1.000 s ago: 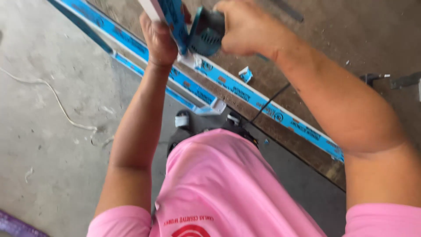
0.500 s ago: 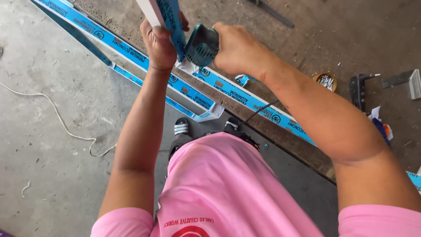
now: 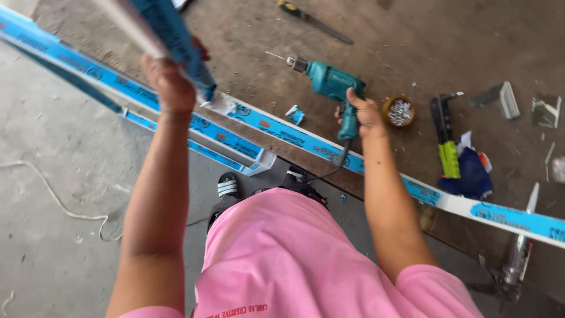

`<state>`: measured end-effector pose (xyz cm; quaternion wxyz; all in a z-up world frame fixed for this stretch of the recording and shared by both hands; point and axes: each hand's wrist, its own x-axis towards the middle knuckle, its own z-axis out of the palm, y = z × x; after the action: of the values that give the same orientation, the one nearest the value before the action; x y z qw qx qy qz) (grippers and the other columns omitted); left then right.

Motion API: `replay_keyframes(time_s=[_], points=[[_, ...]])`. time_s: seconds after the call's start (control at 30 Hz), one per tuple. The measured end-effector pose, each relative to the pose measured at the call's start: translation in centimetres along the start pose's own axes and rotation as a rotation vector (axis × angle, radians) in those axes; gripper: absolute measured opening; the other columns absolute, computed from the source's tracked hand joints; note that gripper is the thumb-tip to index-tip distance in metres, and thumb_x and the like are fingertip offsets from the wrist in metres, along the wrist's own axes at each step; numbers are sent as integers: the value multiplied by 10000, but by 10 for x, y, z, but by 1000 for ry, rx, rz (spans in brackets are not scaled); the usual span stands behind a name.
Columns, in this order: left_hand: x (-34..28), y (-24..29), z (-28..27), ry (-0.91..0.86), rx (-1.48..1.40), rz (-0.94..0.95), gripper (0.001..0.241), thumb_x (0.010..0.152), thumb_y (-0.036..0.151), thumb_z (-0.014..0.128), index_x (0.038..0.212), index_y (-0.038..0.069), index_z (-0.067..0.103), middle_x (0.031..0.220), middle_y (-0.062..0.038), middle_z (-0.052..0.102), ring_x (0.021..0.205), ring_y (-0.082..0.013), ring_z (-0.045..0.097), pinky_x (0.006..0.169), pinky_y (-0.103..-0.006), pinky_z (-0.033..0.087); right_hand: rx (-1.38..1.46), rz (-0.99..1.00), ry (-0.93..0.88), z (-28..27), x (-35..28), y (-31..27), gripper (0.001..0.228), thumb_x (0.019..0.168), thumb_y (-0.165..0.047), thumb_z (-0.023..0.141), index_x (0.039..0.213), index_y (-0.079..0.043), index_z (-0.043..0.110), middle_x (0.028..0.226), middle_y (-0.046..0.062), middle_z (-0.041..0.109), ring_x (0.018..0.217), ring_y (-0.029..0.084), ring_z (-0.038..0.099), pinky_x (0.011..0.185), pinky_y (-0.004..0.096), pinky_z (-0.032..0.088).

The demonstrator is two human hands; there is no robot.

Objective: Assembling aluminum frame sections by drilling holes and installing rivets with a hand riveter.

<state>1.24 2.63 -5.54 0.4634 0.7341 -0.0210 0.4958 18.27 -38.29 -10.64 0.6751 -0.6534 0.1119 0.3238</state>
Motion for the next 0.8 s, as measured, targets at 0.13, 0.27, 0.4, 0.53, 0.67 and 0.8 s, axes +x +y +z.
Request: replay_keyframes(time_s=[0.13,0.27,0.4,0.53,0.67,0.8], points=[[18,38,7,88,-456,-387,649,925,647,430,869,16,569,792,-207,638,689,-312,667,633,-414,574,-382,-108,272,-20,2,24,557,841,-555,748,891,-24,586,766,132,635,662,240,629,530,393,493],[28,57,4,-8,-405,-362,850,896,876,456,930,37,586,862,-148,592,746,-284,647,671,-392,542,-1126,-687,977,-78,-64,-10,428,796,-331,915,1121,-166,691,1063,193,633,930,429,653,749,542,511],[25,49,4,13,-448,-383,802,886,872,466,929,78,569,849,-108,557,778,-258,638,694,-380,516,-1492,173,941,-197,-45,10,953,917,-665,620,1566,-34,323,1575,296,338,1405,491,305,1106,614,171],[30,53,3,51,-438,-294,771,935,748,484,880,-15,585,802,-192,596,695,-307,654,620,-411,543,-1448,104,837,-233,-37,-3,1024,859,-657,785,1486,5,318,1498,318,431,1359,521,409,1089,601,299],[30,58,6,9,-437,-255,885,928,852,483,909,-27,580,845,-192,590,712,-301,642,627,-404,541,-1308,-110,742,-250,-49,-18,751,881,-430,890,1287,72,505,1326,346,601,1210,532,563,1006,540,436],[30,62,5,11,-403,-292,927,880,896,496,889,-27,584,800,-191,586,690,-297,642,606,-400,548,-1407,104,515,-192,-108,-83,436,1030,-331,701,1208,58,616,1026,316,741,1000,489,698,872,549,512]])
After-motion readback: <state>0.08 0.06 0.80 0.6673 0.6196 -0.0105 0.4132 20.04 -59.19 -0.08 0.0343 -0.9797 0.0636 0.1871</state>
